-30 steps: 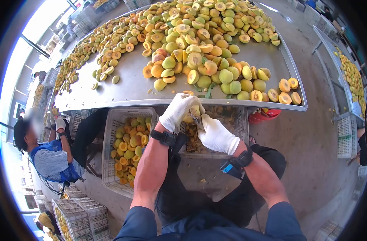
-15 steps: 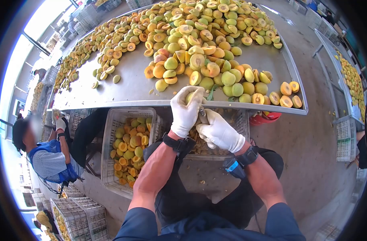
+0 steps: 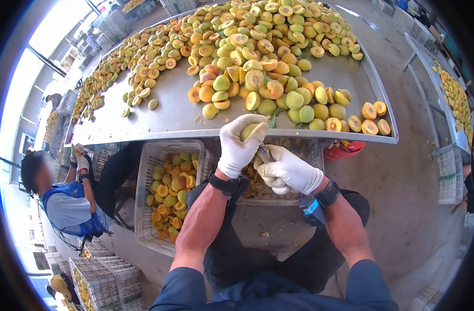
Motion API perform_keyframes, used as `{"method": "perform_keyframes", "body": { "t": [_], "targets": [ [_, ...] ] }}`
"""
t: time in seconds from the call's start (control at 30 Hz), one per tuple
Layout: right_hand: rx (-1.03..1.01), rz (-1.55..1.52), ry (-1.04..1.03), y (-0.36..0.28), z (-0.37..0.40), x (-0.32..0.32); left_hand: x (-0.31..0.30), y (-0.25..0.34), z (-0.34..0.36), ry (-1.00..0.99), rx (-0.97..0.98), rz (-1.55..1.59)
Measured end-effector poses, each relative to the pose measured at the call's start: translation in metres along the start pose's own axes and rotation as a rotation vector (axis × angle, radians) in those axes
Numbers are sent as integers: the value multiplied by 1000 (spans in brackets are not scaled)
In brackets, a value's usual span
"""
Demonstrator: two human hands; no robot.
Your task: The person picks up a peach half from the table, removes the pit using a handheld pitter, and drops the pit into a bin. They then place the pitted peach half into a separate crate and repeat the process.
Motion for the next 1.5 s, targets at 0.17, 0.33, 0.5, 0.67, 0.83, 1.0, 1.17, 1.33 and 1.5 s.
{"method": "perform_keyframes", "body": {
  "t": [0.17,0.33,0.5,0.67,0.83,1.0,1.17,1.33,1.5],
  "targets": [
    [-15,220,105,-7,0,-1,1,11,1,12,109,-100],
    [-267,682,266,-20,-2,-6,18,-24,2,-233,-315,563],
    [47,212,46,-10,11,10,22,-25,3,-471,-363,529],
    [43,-66,17,-3,12,0,32,-16,-2,-354,-351,579],
    [-1,78,180,-11,11,-4,24,-15,0,-66,-299,464],
    [31,93,99,-4,12,3,27,-28,0,-68,-295,552],
    [44,-8,-1,2,13,5,35,-26,1,-314,-275,591],
    [46,-49,-6,9,14,1,44,-39,4,-361,-438,607],
    [34,-34,-39,9,21,3,51,-35,3,-438,-414,626]
  ]
}}
Point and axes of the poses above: each hand's wrist, its own z-axis away from the middle knuckle, its own x-axis out of the palm, y = z × x, the point moved 8 cm from there along -z, towards the middle knuckle, and after that the axes turned 9 degrees about -y, right-handed, at the moved point
